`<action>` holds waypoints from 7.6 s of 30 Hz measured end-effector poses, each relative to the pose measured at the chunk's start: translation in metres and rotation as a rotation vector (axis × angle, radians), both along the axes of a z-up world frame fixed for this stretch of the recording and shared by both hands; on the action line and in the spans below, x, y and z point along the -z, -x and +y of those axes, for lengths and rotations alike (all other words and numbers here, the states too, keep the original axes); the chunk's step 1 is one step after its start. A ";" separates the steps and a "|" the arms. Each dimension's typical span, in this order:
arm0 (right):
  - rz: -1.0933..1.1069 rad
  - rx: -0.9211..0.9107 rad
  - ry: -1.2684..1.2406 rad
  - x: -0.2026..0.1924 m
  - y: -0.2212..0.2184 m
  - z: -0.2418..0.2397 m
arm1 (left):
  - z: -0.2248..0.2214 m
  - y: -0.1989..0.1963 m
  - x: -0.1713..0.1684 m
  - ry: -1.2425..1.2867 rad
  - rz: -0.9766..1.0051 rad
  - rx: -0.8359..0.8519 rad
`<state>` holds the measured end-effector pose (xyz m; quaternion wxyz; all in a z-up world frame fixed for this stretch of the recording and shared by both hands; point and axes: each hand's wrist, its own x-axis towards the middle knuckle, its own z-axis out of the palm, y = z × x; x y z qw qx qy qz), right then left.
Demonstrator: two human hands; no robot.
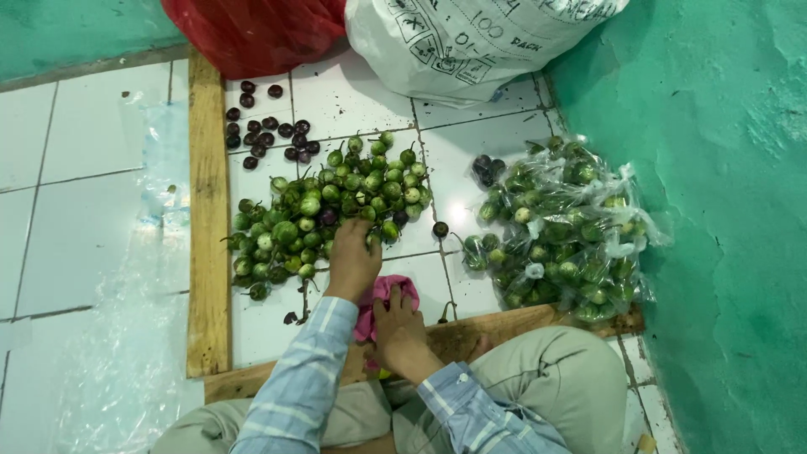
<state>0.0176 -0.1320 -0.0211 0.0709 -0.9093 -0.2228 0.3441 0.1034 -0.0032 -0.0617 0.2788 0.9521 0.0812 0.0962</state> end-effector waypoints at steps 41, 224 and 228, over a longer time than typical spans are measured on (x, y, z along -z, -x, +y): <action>0.214 0.473 -1.005 0.024 -0.022 -0.008 | 0.056 0.118 -0.041 1.518 -0.291 -0.440; 0.085 0.678 -1.258 -0.101 0.003 -0.030 | -0.007 0.160 -0.010 -0.004 0.379 -0.178; 0.088 0.652 -1.403 -0.114 0.001 -0.034 | -0.009 0.132 0.026 -0.060 0.296 -0.103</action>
